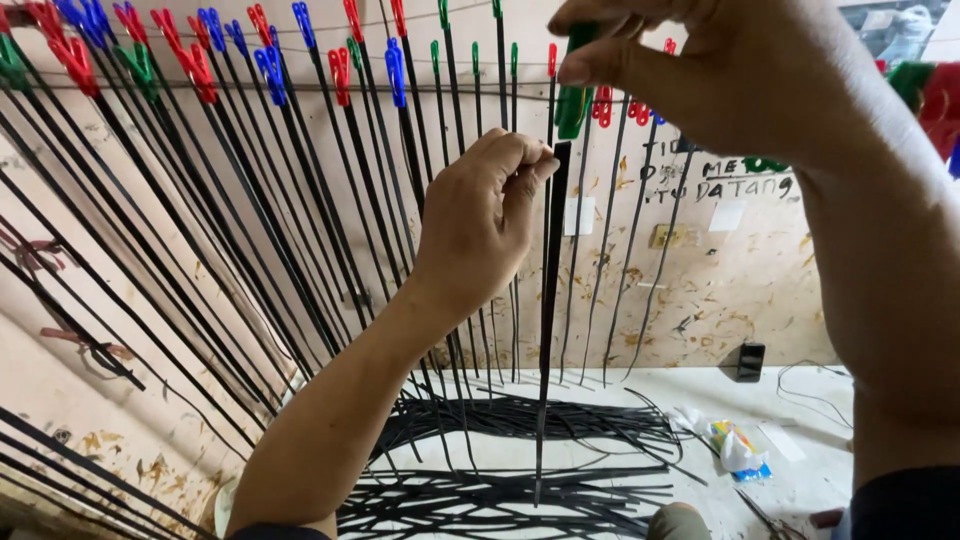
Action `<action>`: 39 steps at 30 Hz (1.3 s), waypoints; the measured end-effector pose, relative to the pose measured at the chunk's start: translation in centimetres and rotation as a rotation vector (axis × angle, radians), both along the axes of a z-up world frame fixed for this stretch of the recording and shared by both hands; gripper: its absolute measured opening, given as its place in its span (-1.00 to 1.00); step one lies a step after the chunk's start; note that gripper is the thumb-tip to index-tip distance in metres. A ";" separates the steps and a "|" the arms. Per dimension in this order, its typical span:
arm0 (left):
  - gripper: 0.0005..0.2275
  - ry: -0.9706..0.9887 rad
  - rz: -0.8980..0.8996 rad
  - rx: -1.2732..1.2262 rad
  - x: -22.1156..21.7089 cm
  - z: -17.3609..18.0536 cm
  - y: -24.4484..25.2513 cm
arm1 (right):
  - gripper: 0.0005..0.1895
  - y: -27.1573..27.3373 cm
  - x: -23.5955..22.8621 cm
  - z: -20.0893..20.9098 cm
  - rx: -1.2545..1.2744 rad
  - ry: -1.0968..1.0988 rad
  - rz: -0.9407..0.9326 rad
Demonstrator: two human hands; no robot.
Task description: Punching holes into thin black leather strips using a manual punching machine and hanging them on a rack.
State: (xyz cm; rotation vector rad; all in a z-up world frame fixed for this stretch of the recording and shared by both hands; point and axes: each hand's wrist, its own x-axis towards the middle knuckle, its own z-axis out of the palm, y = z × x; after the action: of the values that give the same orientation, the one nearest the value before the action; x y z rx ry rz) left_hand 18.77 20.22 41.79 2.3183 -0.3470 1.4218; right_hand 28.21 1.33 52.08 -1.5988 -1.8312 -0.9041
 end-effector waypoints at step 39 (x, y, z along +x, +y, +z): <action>-0.92 -0.018 -0.070 -0.017 -0.1 0.9 -0.2 | -0.56 0.9 -0.7 1.2 -0.046 -0.097 -0.042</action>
State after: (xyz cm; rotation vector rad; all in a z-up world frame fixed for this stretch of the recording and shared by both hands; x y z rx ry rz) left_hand 18.67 20.00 42.72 2.2581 -0.4158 1.4078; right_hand 27.54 2.21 53.28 -1.6540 -1.9037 -0.9805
